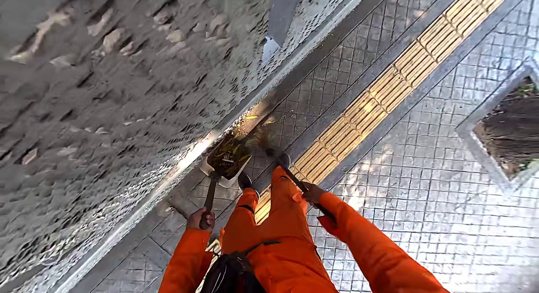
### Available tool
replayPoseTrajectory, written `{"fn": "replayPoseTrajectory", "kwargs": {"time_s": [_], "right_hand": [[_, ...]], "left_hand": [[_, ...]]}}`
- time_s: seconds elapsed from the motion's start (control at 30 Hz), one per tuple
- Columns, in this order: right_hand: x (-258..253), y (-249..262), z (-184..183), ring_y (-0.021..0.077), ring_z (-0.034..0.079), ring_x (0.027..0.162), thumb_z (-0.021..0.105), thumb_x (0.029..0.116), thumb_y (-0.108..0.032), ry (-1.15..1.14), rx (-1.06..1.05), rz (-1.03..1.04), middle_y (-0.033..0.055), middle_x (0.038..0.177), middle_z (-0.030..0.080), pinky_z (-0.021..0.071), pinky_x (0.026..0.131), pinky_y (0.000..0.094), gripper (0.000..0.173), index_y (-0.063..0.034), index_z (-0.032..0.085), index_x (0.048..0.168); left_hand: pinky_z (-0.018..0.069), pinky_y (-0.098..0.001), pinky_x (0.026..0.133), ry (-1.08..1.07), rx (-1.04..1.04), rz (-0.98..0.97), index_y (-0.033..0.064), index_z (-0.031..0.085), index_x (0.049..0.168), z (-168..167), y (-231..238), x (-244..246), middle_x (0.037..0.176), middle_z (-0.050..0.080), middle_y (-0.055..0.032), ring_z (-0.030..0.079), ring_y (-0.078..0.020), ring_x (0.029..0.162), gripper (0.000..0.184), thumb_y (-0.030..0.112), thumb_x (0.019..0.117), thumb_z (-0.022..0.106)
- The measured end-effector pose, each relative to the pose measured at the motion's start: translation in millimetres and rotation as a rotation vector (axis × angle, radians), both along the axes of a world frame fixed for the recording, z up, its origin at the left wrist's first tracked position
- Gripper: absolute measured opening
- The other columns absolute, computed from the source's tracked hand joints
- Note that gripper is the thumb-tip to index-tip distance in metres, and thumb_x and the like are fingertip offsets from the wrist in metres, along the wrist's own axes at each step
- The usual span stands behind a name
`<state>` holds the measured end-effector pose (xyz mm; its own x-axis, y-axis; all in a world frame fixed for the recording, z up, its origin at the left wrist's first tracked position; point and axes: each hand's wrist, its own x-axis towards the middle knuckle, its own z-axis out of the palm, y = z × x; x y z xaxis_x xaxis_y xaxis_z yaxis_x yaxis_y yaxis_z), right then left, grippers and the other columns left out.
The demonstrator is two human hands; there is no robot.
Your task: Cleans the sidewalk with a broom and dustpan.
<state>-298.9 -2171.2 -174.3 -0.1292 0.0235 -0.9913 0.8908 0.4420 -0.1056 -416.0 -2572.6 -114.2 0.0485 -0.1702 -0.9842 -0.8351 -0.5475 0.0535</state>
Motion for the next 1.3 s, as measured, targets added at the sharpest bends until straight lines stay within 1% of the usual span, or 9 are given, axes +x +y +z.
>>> {"fn": "replayPoseTrajectory", "kwargs": {"time_s": [0.2,0.37,0.53,0.7,0.83,1.0,1.1,1.23,1.3], "right_hand": [[36,-8,28,0.0166,0.049,0.05,0.061,0.0998,-0.01,0.04,0.051,-0.291,0.0118,0.086,0.058,0.0462,0.046,0.0346,0.08,-0.0241,0.017,0.165],[-60,-13,-36,0.0397,0.066,0.109,0.058,0.1002,-0.011,0.093,0.26,-0.167,0.0283,0.133,0.059,0.0534,0.094,0.0553,0.07,-0.0069,0.022,0.16],[-102,-80,-32,0.0393,0.058,0.129,0.063,0.0943,-0.016,-0.031,0.113,0.412,0.0268,0.142,0.055,0.0472,0.106,0.0545,0.092,-0.0098,0.004,0.164],[-21,-84,0,0.0465,0.061,0.121,0.068,0.0918,-0.01,0.076,-0.022,0.468,0.0284,0.135,0.06,0.0479,0.1,0.0657,0.081,-0.0174,0.028,0.162],[48,-119,41,0.0446,0.068,0.104,0.065,0.093,-0.01,0.054,0.071,0.242,0.0278,0.126,0.064,0.0533,0.089,0.0627,0.085,-0.0244,0.023,0.165],[7,-213,-10,0.04,0.06,0.127,0.061,0.0971,-0.017,0.073,0.24,0.085,0.0247,0.14,0.059,0.0477,0.106,0.0581,0.084,-0.0169,0.012,0.166],[-26,-270,-24,0.0424,0.055,0.133,0.063,0.0947,-0.015,0.055,0.158,0.328,0.0276,0.146,0.052,0.0446,0.109,0.0595,0.088,-0.013,0.01,0.165],[24,-292,-12,0.0462,0.055,0.13,0.068,0.0925,-0.008,0.164,0.002,0.507,0.0275,0.14,0.058,0.042,0.107,0.0658,0.065,-0.0106,0.045,0.154],[82,-297,-1,0.0457,0.06,0.123,0.069,0.0896,-0.01,0.19,-0.055,0.479,0.0257,0.135,0.062,0.0461,0.102,0.0673,0.073,-0.0188,0.042,0.157]], "left_hand": [[0.0343,-0.0139,0.03,0.002,0.108,0.034,0.0079,0.046,0.1,5,-34,24,0.063,0.047,-0.0003,0.04,-0.0022,0.035,0.029,0.029,0.1093,0.029],[0.0369,-0.0144,0.031,0.001,0.121,0.143,0.007,0.048,0.1,6,-42,26,0.064,0.05,-0.002,0.044,-0.0035,0.036,0.031,0.029,0.1091,0.029],[0.0367,-0.0153,0.031,-0.047,0.073,0.143,0.0073,0.047,0.098,-3,-34,6,0.062,0.047,-0.0019,0.043,-0.0048,0.036,0.028,0.028,0.1085,0.031],[0.0371,-0.0144,0.031,-0.012,0.187,0.127,0.0073,0.048,0.099,-5,-82,25,0.063,0.047,-0.0001,0.043,-0.0035,0.037,0.033,0.033,0.1094,0.03],[0.0385,-0.0139,0.032,0.007,0.271,0.116,0.007,0.048,0.1,-4,-152,63,0.064,0.049,-0.0002,0.044,-0.0027,0.037,0.036,0.033,0.1097,0.026],[0.0407,-0.0155,0.032,-0.002,0.31,0.094,0.0072,0.05,0.099,0,-226,93,0.064,0.052,-0.0007,0.048,-0.0042,0.037,0.037,0.034,0.1094,0.026],[0.0388,-0.0148,0.031,-0.029,0.226,0.103,0.0076,0.048,0.097,-12,-246,89,0.062,0.05,-0.0011,0.046,-0.004,0.036,0.034,0.032,0.1087,0.027],[0.0372,-0.0153,0.03,-0.028,0.19,-0.008,0.0088,0.047,0.097,-19,-264,94,0.061,0.048,-0.0005,0.044,-0.0037,0.035,0.032,0.032,0.1095,0.028],[0.0362,-0.0158,0.029,-0.013,0.178,-0.049,0.0092,0.047,0.097,-20,-279,103,0.06,0.047,-0.0006,0.043,-0.0041,0.034,0.032,0.033,0.1098,0.028]]}}
